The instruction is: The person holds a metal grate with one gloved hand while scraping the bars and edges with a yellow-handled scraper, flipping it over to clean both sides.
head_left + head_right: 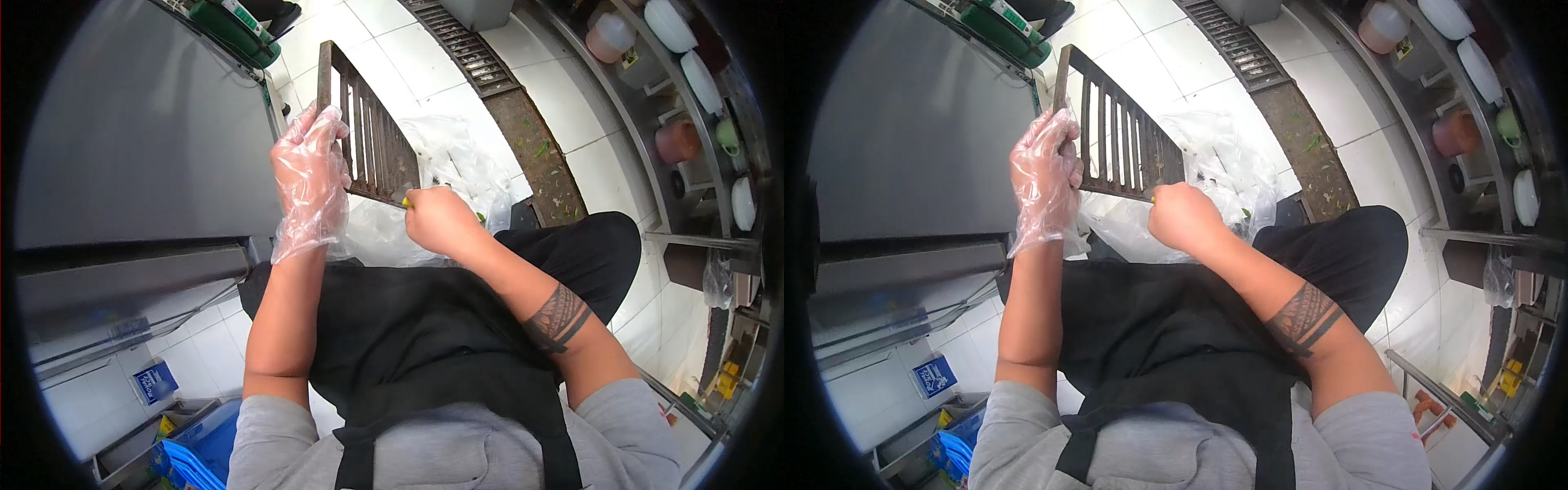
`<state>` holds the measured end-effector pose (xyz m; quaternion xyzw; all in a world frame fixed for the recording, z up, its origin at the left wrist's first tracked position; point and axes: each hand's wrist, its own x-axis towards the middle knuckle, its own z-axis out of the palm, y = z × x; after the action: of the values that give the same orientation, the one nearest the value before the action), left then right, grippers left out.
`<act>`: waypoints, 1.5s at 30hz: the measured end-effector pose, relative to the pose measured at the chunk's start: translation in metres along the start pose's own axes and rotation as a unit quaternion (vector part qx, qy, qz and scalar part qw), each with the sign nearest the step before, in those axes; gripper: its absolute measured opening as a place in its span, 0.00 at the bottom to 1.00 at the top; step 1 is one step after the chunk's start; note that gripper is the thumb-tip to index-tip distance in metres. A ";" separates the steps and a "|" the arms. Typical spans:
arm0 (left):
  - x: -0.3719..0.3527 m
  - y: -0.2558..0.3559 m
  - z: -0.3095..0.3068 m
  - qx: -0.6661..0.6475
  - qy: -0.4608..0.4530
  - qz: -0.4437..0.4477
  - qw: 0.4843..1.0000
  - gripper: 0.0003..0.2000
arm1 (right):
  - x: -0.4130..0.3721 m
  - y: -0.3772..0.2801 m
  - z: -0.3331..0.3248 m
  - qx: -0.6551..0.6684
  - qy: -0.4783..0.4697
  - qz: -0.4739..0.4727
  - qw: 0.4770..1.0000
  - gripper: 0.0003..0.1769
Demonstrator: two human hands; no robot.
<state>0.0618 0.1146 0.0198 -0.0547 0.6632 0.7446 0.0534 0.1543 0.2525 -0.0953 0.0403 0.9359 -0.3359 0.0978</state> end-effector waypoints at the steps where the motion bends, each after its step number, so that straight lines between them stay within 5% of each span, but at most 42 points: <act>1: 0.001 -0.003 0.000 0.000 -0.001 -0.004 1.000 0.13 | 0.001 -0.003 0.000 -0.021 -0.021 0.007 1.000 0.12; 4: 0.007 -0.009 -0.001 0.036 -0.032 0.052 0.997 0.23 | 0.005 -0.013 -0.002 -0.033 0.006 -0.002 0.999 0.12; 13: 0.002 -0.017 0.006 0.024 -0.003 0.079 0.997 0.23 | -0.015 -0.013 0.020 -0.034 0.009 0.038 0.999 0.29; 29: -0.008 -0.012 0.021 0.052 -0.032 0.073 0.995 0.25 | 0.015 0.013 0.010 0.009 0.038 0.004 0.999 0.22; 36: -0.017 -0.016 0.019 0.062 -0.032 0.067 0.995 0.24 | 0.045 0.061 0.023 -0.053 -0.053 0.059 0.995 0.17; 41: -0.010 -0.013 0.017 0.114 -0.044 0.088 0.989 0.24 | -0.002 0.076 0.048 -0.029 0.021 0.094 0.995 0.17; 43: -0.008 -0.015 0.021 0.090 -0.047 0.088 0.991 0.24 | -0.009 0.046 0.020 0.043 0.133 0.007 0.990 0.15; 45: -0.008 -0.017 0.021 0.073 -0.060 0.098 0.991 0.26 | -0.018 0.034 0.016 0.036 0.110 -0.009 0.993 0.15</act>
<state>0.0723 0.1376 0.0070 0.0598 0.7138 0.6974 0.0240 0.1789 0.2685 -0.1253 0.0724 0.9285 -0.3639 -0.0106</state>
